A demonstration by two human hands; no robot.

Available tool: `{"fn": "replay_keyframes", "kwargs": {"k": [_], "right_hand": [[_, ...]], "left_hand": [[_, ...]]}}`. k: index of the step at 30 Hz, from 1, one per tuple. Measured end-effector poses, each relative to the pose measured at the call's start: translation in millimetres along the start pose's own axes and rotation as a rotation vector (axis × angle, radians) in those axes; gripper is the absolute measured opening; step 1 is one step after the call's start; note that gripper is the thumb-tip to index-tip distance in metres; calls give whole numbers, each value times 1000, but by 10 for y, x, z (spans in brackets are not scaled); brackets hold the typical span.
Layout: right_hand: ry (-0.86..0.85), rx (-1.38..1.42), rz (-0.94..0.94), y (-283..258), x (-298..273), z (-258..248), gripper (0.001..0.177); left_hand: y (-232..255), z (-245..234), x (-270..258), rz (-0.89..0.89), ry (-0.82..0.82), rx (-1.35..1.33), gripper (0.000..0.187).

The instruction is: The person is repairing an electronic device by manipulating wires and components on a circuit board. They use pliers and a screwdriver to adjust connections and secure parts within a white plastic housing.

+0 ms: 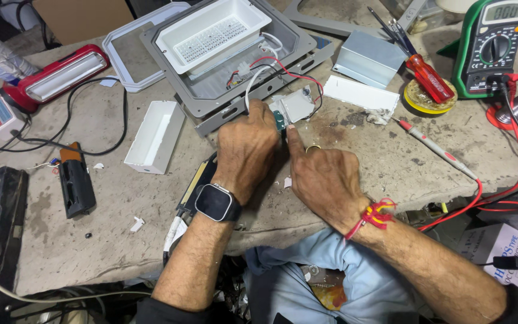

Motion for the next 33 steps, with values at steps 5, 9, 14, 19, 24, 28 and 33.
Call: {"fn": "replay_keyframes", "kwargs": {"k": [5,9,14,19,24,28,33], "right_hand": [[35,50,6,67,-162,-12,53],[131,147,8,124,-189,-20,50],[117,224,26,131,-198,-11,47],[41,319,85,199,-189,27,45],[2,561,77,343,-102,-56,46],[-392,932,297,453,-43,-119,43],[-378,1001,295,466,-19,-112,29]], "left_hand": [[-42,-4,-9,3,-2,-12,28],[-34,-11,-3,-17,-1,-70,32],[-18,2,-7,-41,5,-18,34],[-14,4,-24,-30,47,-47,35],[-23,12,-37,-30,39,-68,32],[-33,4,-37,-31,58,-96,30],[-35,-3,-48,-20,112,-124,33]]}}
Point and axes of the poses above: each hand's wrist, its own x-axis towards the middle knuckle, its own z-axis out of the palm, y = z × x, the point moved 1 cm from there along x, towards the middle knuckle, and after that the axes turned 6 degrees about -x, right-handed, at the moved point
